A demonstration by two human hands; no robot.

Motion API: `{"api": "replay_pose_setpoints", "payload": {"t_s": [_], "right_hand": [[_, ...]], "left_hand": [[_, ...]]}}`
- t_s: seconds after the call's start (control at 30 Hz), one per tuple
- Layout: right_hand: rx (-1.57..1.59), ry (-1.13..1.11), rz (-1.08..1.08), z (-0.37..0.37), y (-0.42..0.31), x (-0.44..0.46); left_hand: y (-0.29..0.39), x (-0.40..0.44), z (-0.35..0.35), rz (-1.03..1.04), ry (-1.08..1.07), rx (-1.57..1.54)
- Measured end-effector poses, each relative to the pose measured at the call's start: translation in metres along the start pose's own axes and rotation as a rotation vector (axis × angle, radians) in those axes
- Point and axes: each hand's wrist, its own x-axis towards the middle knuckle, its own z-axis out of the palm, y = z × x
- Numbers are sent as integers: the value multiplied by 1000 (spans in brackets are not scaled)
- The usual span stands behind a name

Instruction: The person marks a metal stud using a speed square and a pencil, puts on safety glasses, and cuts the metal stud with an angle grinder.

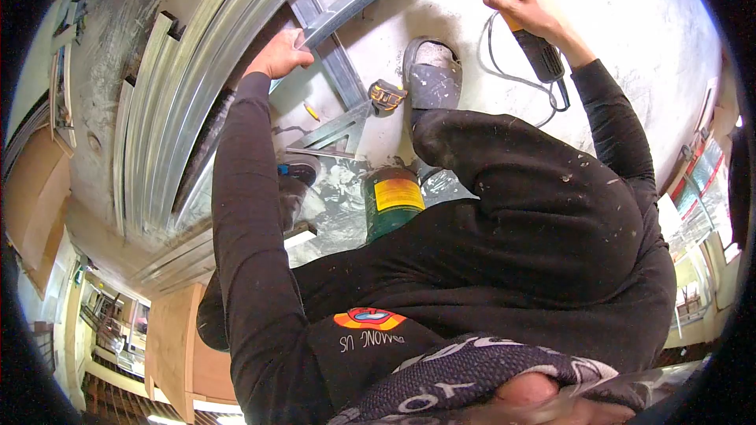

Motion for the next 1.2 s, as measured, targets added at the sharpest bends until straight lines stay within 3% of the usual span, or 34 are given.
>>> {"api": "replay_pose_setpoints", "payload": {"t_s": [0.67,0.83,1.2], "right_hand": [[-53,-15,39,2,-3,1],[15,-24,3,2,0,1],[4,-62,43,-6,-17,-5]], "left_hand": [[-6,2,3,4,45,42],[-2,2,-1,-44,-50,16],[1,0,-2,-33,-40,39]]}}
